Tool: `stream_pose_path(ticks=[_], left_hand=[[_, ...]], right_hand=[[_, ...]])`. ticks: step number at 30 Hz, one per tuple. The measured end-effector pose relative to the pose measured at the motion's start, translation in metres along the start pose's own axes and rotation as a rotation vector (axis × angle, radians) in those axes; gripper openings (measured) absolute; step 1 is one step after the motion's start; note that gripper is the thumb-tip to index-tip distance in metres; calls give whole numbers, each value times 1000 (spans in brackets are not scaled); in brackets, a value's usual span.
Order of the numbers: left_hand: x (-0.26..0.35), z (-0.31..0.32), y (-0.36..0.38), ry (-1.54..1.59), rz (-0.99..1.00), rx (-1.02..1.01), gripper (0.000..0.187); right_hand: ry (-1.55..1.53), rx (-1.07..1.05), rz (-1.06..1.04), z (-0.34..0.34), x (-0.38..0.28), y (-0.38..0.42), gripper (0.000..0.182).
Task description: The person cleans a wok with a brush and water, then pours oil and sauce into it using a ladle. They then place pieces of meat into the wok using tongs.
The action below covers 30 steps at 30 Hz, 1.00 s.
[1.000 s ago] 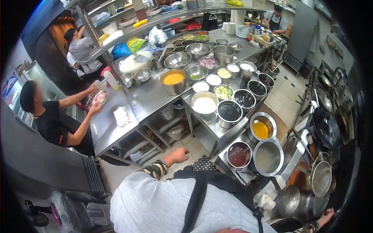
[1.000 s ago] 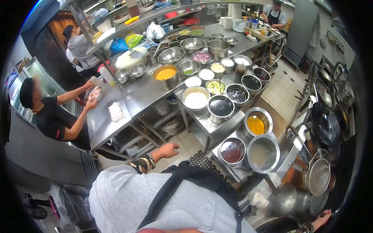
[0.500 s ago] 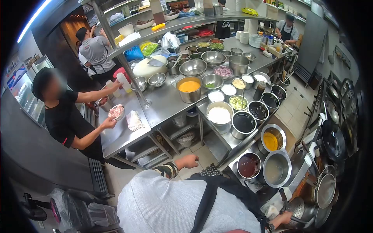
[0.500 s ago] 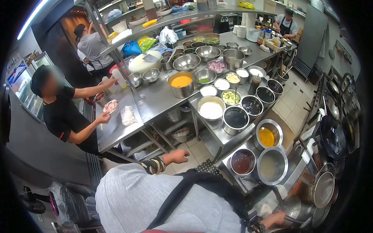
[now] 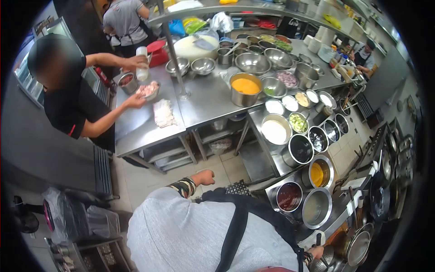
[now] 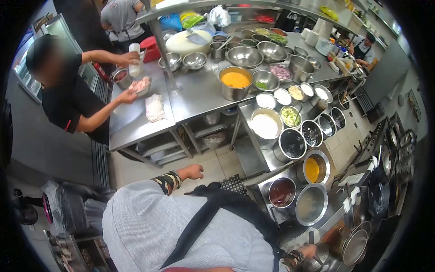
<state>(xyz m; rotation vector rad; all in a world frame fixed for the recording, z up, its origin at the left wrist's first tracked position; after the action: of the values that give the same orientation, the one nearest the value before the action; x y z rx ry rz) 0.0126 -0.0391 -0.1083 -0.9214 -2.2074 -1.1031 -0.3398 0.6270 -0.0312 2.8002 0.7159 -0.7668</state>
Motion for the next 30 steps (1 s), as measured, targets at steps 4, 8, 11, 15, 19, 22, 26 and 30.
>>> stream_pose_path(ticks=[4, 8, 11, 15, 19, 22, 26, 30], left_hand=[[-66, 10, 18, -84, -129, -95, 45], [-127, 16, 27, -120, -167, -102, 38], [-169, 22, 36, -63, -384, -269, 37], [-164, 8, 42, -145, -436, -256, 41], [-141, 35, 12, 172, -291, -258, 49], [-79, 31, 0, 309, 344, -609, 49], [32, -21, 11, 692, -516, -722, 42], [6, -61, -42, -394, -11, -221, 53]], right_hand=[[121, -250, -204, 42, 14, -50, 30], [-292, -359, -74, -8, -23, 40, 36], [-472, -413, -134, -8, -26, 59, 41], [-271, -267, -159, 7, 8, 86, 47], [20, 7, -471, 40, 59, 153, 47], [150, -33, -450, 56, 71, 177, 46], [237, -107, -461, 71, 70, 180, 44], [294, -191, -490, 79, 80, 182, 43]])
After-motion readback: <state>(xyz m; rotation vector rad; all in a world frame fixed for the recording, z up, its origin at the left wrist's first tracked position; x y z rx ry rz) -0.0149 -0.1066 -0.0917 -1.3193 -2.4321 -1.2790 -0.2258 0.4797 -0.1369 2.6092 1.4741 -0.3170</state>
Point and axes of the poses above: each hand's wrist, its own y-axis away from the middle knuckle, its own z-axis out of the palm, x = y × z, the point moved 3 cm from there along -y, towards the middle knuckle, and after that the axes turned 13 degrees about y, right-handed, at the moved point
